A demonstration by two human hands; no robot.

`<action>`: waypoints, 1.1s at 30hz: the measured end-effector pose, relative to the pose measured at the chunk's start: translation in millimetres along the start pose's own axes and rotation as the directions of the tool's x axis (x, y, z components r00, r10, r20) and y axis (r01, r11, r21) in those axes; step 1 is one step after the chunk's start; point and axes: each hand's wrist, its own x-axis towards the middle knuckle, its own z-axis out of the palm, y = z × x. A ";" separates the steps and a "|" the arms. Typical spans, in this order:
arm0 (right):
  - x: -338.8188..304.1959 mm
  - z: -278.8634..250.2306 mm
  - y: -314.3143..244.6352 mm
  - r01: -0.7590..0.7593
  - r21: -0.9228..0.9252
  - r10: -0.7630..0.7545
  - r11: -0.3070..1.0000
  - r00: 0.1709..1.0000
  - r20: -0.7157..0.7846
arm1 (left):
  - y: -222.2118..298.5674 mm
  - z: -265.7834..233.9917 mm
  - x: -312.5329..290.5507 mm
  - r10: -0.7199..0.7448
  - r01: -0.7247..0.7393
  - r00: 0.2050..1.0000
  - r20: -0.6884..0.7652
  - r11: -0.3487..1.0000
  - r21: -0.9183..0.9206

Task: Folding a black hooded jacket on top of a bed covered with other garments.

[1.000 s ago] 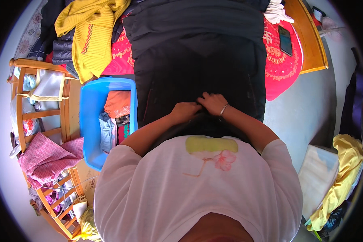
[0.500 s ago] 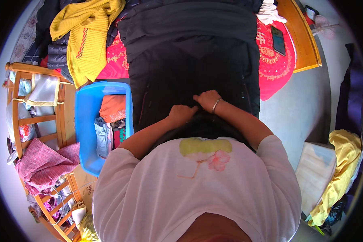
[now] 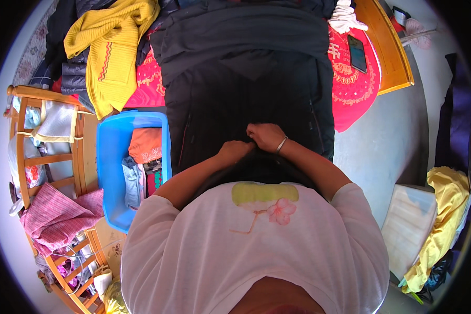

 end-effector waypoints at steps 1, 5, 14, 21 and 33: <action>-0.7 3.0 0.3 0.015 -0.051 -0.013 0.999 0.999 0.029 | -1.5 -2.2 0.4 -0.015 0.015 1.000 0.002 1.000 0.005; 4.3 -0.1 7.5 0.020 -0.125 -0.015 0.992 0.999 0.037 | -19.1 -37.5 11.2 0.018 -0.049 0.996 -0.086 0.926 -0.373; 56.5 -106.7 47.7 0.135 0.695 0.450 0.707 0.672 -0.588 | -51.7 -136.9 57.4 -0.583 -0.233 0.810 -0.064 -0.220 -0.947; 78.1 -126.9 37.2 -0.121 0.708 0.576 0.695 0.683 -0.449 | -42.7 -139.4 82.2 -0.632 -0.290 0.768 -0.104 -0.198 -0.936; 89.5 -126.7 40.6 -0.209 0.616 0.561 0.760 0.691 -0.457 | -43.2 -136.9 84.5 -0.591 -0.211 0.806 -0.022 -0.253 -0.944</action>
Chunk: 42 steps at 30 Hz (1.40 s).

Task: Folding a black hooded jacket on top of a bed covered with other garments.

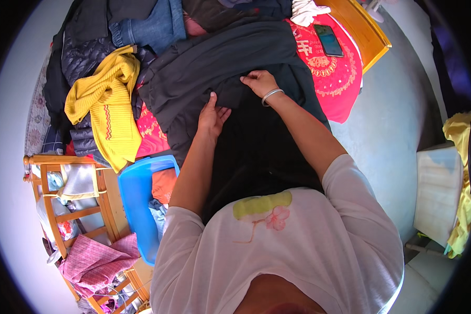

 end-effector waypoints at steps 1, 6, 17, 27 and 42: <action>-0.2 0.7 1.3 -0.038 0.130 0.038 0.991 0.999 -0.001 | -1.0 -0.2 0.6 0.017 -0.018 1.000 -0.010 1.000 -0.012; -9.9 7.6 13.0 -0.225 0.603 0.240 0.765 0.969 0.056 | -9.3 -1.4 2.2 0.096 -0.099 0.994 -0.058 0.993 -0.067; -12.6 15.6 30.9 -0.240 0.792 0.259 0.562 0.960 0.107 | -19.6 -6.9 6.3 0.102 -0.087 0.993 0.055 0.970 -0.228; -12.1 9.1 10.6 -0.271 0.612 0.290 0.743 0.954 0.070 | -1.6 -9.9 3.7 0.078 -0.084 0.996 -0.040 0.982 -0.171; -23.6 -3.0 20.3 0.037 0.232 -0.025 0.972 0.998 -0.054 | 16.0 -34.7 -34.6 0.055 -0.051 0.997 -0.050 0.995 0.083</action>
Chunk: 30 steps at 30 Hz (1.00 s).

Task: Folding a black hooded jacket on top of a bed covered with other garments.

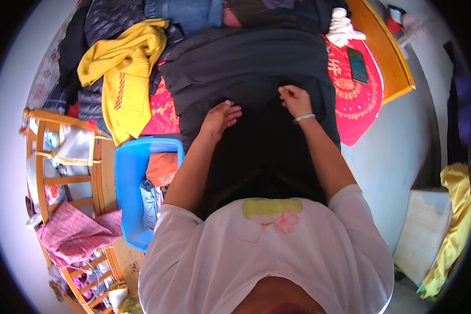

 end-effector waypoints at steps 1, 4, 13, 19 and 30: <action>-1.2 -5.6 -8.2 0.088 0.002 -0.088 0.996 0.996 -0.007 | 8.2 -5.0 -9.0 0.061 -0.074 0.996 0.063 0.968 0.239; 11.5 -17.0 -44.4 0.401 -0.191 -0.412 0.896 0.911 -0.019 | 42.9 -5.2 -21.0 0.343 -0.404 0.915 0.213 0.796 0.451; 76.2 25.3 -105.7 0.710 -0.601 -0.734 0.367 0.618 0.281 | 127.7 23.2 48.6 0.854 -0.366 0.357 0.379 -0.245 0.898; 67.9 38.6 -56.0 0.610 -0.749 -0.398 0.260 0.774 0.492 | 67.7 -31.9 79.5 0.748 -0.085 0.643 0.168 -0.148 0.985; 94.3 -56.5 -19.3 0.067 -0.967 -0.165 0.246 0.986 0.027 | 64.1 -63.9 86.5 0.766 -0.069 0.642 0.044 0.000 0.998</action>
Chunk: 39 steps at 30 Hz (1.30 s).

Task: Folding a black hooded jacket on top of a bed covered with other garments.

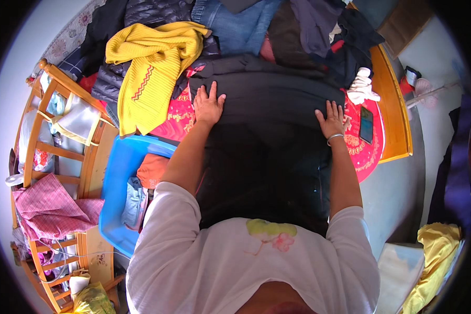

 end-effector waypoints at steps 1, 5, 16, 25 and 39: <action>-1.5 4.9 12.8 -0.058 0.077 0.061 0.995 0.997 -0.036 | 0.1 -1.9 2.0 0.008 -0.008 1.000 0.001 1.000 0.000; -24.0 9.9 54.9 0.087 0.389 0.097 0.917 0.897 -0.430 | -5.9 -18.7 22.4 -0.038 0.046 0.997 0.064 0.990 -0.134; -52.2 5.9 -18.2 -0.411 0.847 0.096 -0.337 0.880 0.465 | 0.0 -46.4 53.4 -0.253 0.467 0.884 0.394 0.517 -0.717; -27.0 5.9 -30.6 -0.268 0.746 0.303 -0.610 0.791 0.532 | 0.8 -52.1 67.7 -0.194 0.313 0.948 0.251 0.450 -0.836; -32.7 -5.0 -3.8 -0.468 0.760 0.062 -0.451 0.833 0.550 | -5.7 -35.8 49.4 -0.276 0.412 0.911 0.307 0.559 -0.720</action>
